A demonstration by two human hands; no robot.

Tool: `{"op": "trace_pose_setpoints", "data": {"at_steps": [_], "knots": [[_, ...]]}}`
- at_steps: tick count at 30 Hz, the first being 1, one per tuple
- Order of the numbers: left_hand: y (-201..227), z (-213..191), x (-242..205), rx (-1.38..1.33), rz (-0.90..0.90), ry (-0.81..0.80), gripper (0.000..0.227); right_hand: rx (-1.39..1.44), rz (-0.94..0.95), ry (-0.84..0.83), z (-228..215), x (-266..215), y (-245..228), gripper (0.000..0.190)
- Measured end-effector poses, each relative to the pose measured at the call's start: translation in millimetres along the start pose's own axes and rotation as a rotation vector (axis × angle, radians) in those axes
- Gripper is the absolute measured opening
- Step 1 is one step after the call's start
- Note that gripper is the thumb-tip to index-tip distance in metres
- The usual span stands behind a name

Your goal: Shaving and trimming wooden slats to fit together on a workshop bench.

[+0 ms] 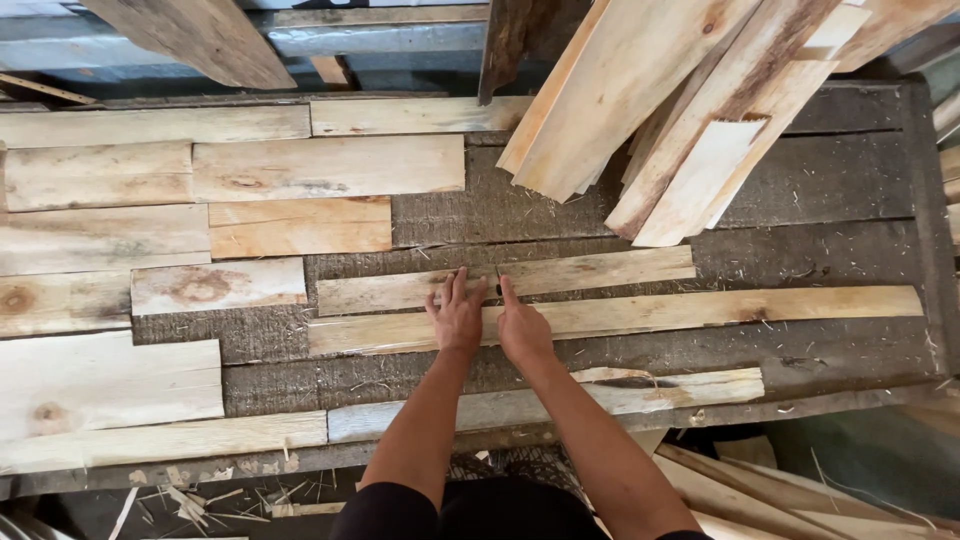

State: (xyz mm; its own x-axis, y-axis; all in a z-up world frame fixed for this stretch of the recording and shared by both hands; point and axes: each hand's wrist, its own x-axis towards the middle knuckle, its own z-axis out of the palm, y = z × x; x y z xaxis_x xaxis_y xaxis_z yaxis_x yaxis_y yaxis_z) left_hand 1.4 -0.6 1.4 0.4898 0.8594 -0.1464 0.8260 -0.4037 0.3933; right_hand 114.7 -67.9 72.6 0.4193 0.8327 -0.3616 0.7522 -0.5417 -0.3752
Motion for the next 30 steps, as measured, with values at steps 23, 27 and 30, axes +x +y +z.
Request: {"op": "trace_pose_setpoints", "data": {"at_steps": [23,27,30], "knots": [[5,-14,2,0.075,-0.004,-0.092,0.056,0.014,-0.024,0.007,2,-21,1,0.073],[6,-16,0,0.059,-0.005,-0.083,0.055,0.048,0.007,-0.020,-7,-37,-7,0.075],[6,-17,-1,0.083,0.007,-0.081,0.055,0.034,-0.016,0.001,6,-48,3,0.071]]}}
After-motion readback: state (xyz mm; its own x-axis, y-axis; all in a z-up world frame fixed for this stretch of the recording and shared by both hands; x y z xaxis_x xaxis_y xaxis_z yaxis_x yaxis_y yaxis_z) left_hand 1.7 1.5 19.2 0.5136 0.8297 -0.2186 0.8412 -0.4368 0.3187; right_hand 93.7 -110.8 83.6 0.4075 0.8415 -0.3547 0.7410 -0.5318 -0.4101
